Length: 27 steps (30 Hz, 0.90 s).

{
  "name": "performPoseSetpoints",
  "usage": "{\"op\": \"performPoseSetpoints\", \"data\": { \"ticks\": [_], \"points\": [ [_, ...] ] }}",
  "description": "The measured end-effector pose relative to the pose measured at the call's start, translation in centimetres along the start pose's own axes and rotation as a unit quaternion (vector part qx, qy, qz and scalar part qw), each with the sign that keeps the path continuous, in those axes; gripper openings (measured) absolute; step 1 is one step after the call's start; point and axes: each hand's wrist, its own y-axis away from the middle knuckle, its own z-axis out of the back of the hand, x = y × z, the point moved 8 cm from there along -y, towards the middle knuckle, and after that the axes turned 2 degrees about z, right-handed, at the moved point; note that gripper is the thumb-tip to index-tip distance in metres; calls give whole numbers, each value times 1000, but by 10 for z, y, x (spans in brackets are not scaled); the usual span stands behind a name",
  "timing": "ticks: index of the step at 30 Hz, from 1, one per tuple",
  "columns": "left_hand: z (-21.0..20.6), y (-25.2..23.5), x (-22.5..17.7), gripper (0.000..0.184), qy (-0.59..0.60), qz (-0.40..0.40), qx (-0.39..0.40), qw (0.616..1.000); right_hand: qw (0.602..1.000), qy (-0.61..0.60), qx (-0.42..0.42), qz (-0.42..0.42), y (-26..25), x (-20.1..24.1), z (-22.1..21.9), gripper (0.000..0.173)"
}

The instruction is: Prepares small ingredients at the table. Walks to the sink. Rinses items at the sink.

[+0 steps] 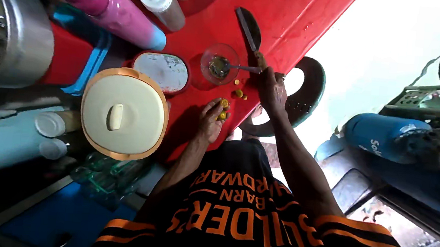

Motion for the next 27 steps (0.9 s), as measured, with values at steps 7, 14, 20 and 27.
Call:
{"op": "performPoseSetpoints", "data": {
  "ticks": [7,14,20,27],
  "points": [
    [-9,-11,17,24,76,81,32,993,974,-180,14,135,89,42,17,44],
    [-18,-13,13,23,128,88,63,986,930,-272,56,241,83,91,-9,36],
    [-7,-12,-3,26,88,90,26,992,943,-166,70,281,71,115,6,46],
    [18,-20,5,23,69,85,14,994,963,147,43,222,-8,126,39,36]
  ]
}}
